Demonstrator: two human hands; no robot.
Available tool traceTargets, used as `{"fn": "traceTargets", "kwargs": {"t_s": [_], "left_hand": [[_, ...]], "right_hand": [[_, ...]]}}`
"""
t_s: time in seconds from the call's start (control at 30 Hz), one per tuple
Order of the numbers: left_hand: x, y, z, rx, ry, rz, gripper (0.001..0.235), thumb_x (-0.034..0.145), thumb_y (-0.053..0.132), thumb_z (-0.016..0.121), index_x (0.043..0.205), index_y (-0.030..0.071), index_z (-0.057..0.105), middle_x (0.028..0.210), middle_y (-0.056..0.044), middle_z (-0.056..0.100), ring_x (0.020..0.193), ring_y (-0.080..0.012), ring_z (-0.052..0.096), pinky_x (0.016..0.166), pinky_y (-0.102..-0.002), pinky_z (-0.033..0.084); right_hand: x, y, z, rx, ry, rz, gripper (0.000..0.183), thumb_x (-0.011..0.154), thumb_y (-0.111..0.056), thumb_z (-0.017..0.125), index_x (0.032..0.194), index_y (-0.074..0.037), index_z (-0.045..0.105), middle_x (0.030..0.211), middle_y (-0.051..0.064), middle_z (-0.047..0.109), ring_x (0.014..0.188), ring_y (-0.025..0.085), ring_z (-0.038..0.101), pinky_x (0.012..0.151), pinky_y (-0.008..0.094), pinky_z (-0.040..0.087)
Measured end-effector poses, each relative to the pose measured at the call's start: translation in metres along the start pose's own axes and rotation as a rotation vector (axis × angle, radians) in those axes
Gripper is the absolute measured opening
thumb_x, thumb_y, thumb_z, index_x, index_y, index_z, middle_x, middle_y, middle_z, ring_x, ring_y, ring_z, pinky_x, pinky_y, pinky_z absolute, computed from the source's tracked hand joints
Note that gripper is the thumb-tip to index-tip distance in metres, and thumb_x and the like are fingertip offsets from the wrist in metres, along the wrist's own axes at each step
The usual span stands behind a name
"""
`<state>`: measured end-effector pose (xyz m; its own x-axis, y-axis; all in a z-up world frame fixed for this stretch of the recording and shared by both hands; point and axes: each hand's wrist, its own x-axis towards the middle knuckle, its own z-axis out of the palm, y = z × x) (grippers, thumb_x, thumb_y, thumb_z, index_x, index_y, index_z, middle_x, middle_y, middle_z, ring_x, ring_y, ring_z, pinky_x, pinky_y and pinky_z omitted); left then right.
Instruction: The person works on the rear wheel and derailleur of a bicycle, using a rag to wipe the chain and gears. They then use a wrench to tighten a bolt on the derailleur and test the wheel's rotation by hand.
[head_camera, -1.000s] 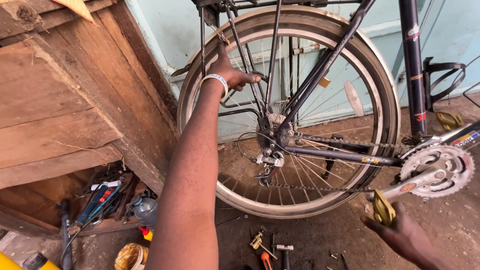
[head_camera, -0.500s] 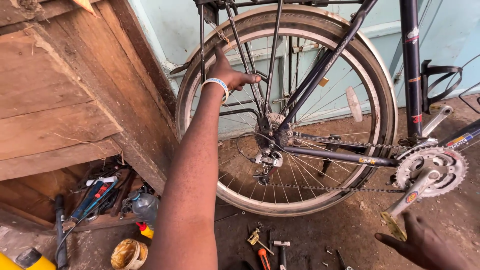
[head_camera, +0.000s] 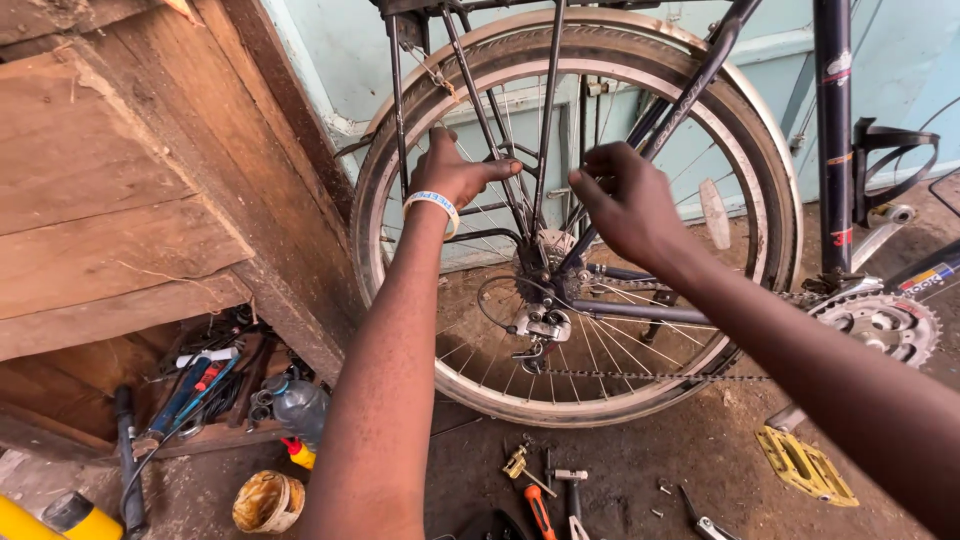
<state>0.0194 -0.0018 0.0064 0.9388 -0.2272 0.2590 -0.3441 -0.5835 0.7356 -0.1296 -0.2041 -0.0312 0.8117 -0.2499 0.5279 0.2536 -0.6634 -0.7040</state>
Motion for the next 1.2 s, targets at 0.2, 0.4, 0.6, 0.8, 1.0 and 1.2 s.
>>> {"fn": "traceTargets", "kwargs": {"t_s": [0.2, 0.4, 0.6, 0.8, 1.0, 1.2], "left_hand": [[-0.022, -0.018, -0.006, -0.035, -0.028, -0.008, 0.105, 0.064, 0.057, 0.092, 0.142, 0.008, 0.042, 0.094, -0.006, 0.075, 0.095, -0.0249, 0.078, 0.098, -0.04, 0.053], [-0.05, -0.026, -0.014, -0.057, -0.04, -0.035, 0.106, 0.063, 0.062, 0.089, 0.141, 0.01, 0.04, 0.107, -0.006, 0.076, 0.111, -0.0261, 0.074, 0.101, -0.041, 0.053], [-0.043, -0.043, 0.011, -0.228, 0.008, -0.026, 0.095, 0.068, 0.056, 0.089, 0.141, 0.01, 0.048, 0.11, -0.009, 0.072, 0.114, -0.0286, 0.071, 0.098, -0.042, 0.055], [-0.018, -0.051, 0.029, -0.345, 0.012, 0.065, 0.078, 0.073, 0.041, 0.091, 0.14, 0.018, 0.056, 0.125, -0.009, 0.068, 0.122, -0.0274, 0.068, 0.102, -0.039, 0.053], [-0.005, -0.06, 0.039, -0.727, -0.117, 0.11, 0.095, 0.075, -0.004, 0.083, 0.155, -0.002, 0.031, 0.153, -0.024, 0.05, 0.146, -0.0421, 0.043, 0.115, -0.044, 0.046], [0.039, -0.087, 0.067, -0.806, -0.136, 0.12, 0.075, 0.074, -0.015, 0.07, 0.143, -0.005, 0.043, 0.149, -0.024, 0.055, 0.14, -0.0334, 0.048, 0.112, -0.04, 0.048]], "right_hand": [[0.02, 0.009, 0.081, 0.409, 0.08, 0.33, 0.039, 0.103, -0.026, 0.057, 0.13, 0.0, 0.066, 0.106, 0.02, 0.074, 0.097, 0.029, 0.075, 0.084, 0.041, 0.064], [0.044, 0.043, 0.119, 0.517, 0.087, 0.377, 0.057, 0.108, -0.043, 0.058, 0.137, 0.006, 0.058, 0.111, 0.017, 0.069, 0.099, 0.026, 0.07, 0.09, 0.045, 0.057], [0.062, 0.073, 0.139, 0.627, 0.042, 0.391, 0.053, 0.113, -0.036, 0.036, 0.154, -0.002, 0.04, 0.125, 0.016, 0.071, 0.11, 0.032, 0.067, 0.086, 0.048, 0.047], [-0.008, -0.02, 0.13, 0.593, 0.225, 0.283, 0.08, 0.11, -0.056, 0.03, 0.158, 0.008, 0.026, 0.159, 0.036, 0.033, 0.148, 0.053, 0.031, 0.123, 0.061, 0.022], [-0.022, -0.02, 0.14, 0.357, 0.205, 0.166, 0.104, 0.095, -0.074, 0.043, 0.155, 0.01, 0.024, 0.161, 0.037, 0.021, 0.147, 0.056, 0.027, 0.118, 0.068, 0.029], [-0.014, -0.007, 0.149, 0.186, 0.387, -0.043, 0.073, 0.107, -0.053, 0.048, 0.143, 0.011, 0.047, 0.143, 0.03, 0.045, 0.138, 0.049, 0.046, 0.116, 0.061, 0.038]]}}
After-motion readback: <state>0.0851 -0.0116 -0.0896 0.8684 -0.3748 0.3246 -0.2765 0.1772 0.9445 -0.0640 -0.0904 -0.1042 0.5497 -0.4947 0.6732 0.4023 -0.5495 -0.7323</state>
